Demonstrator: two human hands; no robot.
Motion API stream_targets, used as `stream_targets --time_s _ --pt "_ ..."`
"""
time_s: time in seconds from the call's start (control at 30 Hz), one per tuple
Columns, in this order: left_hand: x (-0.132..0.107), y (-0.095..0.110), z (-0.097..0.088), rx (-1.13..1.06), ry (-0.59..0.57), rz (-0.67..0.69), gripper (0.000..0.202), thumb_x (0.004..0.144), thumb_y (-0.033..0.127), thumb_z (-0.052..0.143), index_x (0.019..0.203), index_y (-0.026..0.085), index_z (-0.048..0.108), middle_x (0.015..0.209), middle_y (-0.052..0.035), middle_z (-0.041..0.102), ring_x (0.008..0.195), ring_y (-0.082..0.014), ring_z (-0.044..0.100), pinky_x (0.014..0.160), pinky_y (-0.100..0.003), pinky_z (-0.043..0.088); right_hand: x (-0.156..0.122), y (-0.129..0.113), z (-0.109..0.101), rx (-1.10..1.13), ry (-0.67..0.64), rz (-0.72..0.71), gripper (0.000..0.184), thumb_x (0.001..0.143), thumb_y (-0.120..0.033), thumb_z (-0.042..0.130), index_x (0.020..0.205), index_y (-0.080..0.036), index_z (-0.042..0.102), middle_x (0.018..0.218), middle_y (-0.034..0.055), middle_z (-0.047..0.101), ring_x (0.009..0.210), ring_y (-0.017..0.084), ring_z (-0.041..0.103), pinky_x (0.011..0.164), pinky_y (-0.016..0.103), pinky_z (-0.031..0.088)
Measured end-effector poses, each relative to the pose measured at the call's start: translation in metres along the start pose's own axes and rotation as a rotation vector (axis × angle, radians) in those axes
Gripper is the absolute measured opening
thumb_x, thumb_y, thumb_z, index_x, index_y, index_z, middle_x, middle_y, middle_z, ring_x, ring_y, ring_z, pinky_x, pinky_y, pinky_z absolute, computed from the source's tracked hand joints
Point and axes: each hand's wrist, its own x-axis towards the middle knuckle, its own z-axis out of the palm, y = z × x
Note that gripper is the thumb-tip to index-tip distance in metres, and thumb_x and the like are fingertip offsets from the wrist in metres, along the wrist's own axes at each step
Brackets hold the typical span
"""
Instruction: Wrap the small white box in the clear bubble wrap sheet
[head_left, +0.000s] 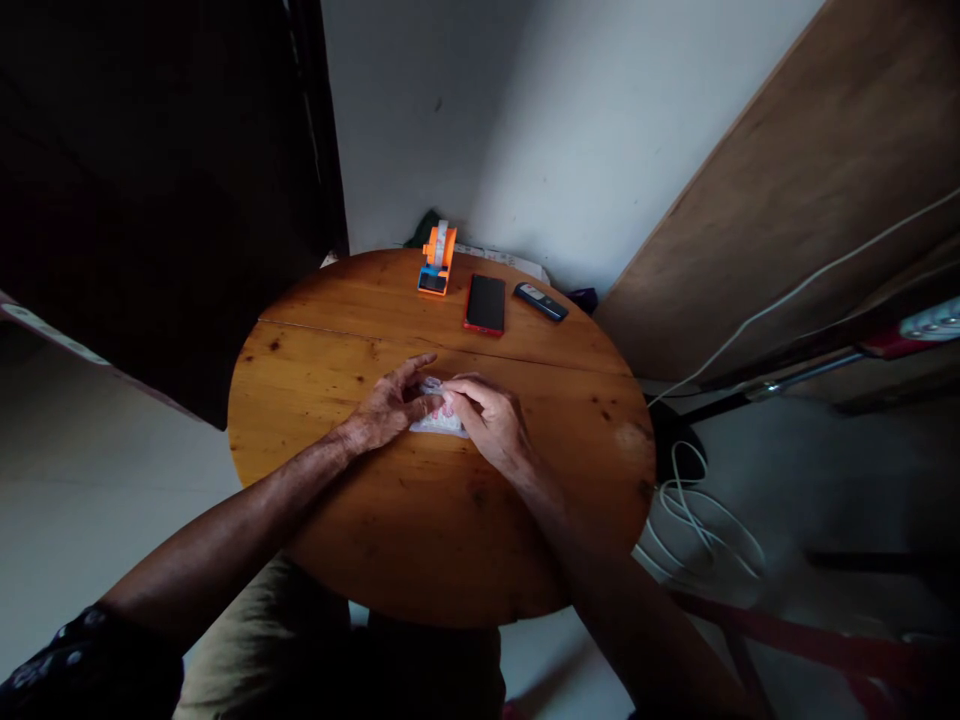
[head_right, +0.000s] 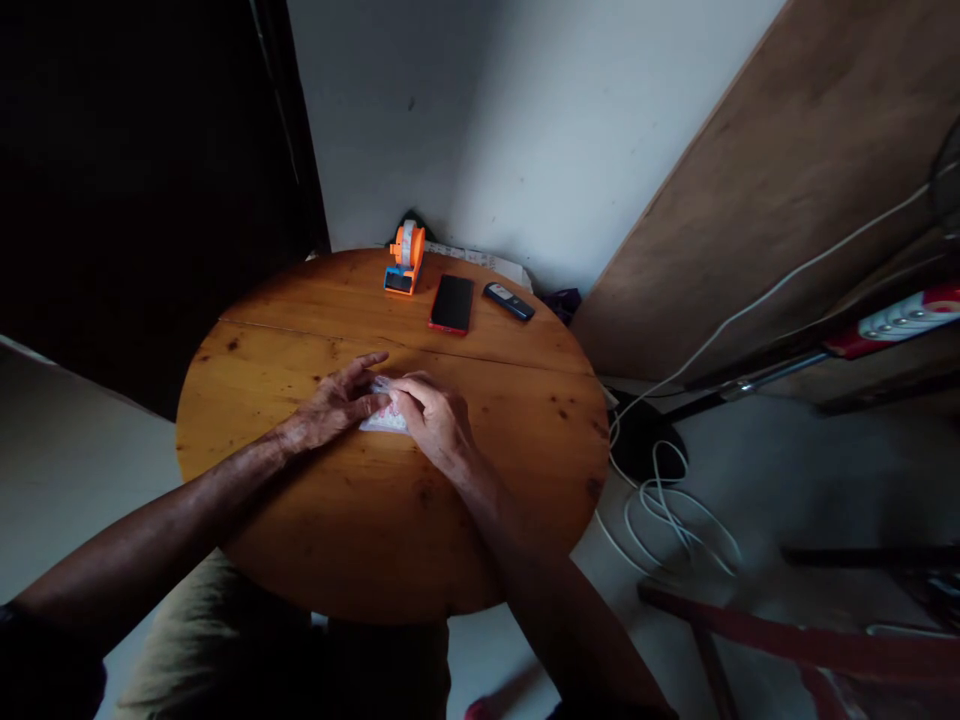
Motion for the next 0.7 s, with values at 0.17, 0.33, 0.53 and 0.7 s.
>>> stream_targets --time_s 0.17,0.33,0.53,0.7 --pt "-0.002 0.003 -0.003 -0.091 -0.050 -0.023 0.081 0.073 0.031 0.080 0.144 0.015 0.045 0.117 -0.0119 0.065 0.096 -0.0182 0.062 0.083 -0.030 0.049 -0.001 0.004 0.003 -0.126 0.037 -0.093 0.026 0.096 -0.024 0.048 0.095 -0.024 0.074 0.103 0.0056 0.072 0.097 0.019 0.067 0.088 0.031 0.052" --pt "0.000 0.002 -0.005 -0.143 -0.030 -0.022 0.075 0.072 0.027 0.080 0.140 0.019 0.050 0.112 -0.0086 0.067 0.092 -0.0167 0.062 0.081 -0.029 0.048 -0.002 0.012 0.006 -0.186 0.147 -0.194 0.022 0.094 -0.022 0.054 0.095 -0.024 0.076 0.106 0.0058 0.071 0.099 0.020 0.067 0.089 0.034 0.054" --pt "0.004 -0.003 -0.008 -0.164 -0.005 -0.009 0.070 0.070 0.026 0.082 0.133 0.018 0.055 0.107 -0.0076 0.069 0.092 -0.0167 0.063 0.083 -0.030 0.049 -0.006 0.011 0.006 -0.228 0.137 -0.265 0.020 0.094 -0.025 0.057 0.095 -0.028 0.077 0.109 0.0045 0.070 0.100 0.019 0.066 0.088 0.033 0.055" --pt "0.004 -0.003 -0.010 -0.178 0.013 -0.010 0.070 0.070 0.024 0.081 0.134 0.016 0.054 0.108 -0.0088 0.069 0.092 -0.0172 0.064 0.084 -0.030 0.050 -0.008 0.007 0.000 -0.338 0.083 -0.361 0.018 0.092 -0.024 0.060 0.097 -0.026 0.077 0.115 0.0069 0.070 0.101 0.023 0.064 0.088 0.040 0.051"
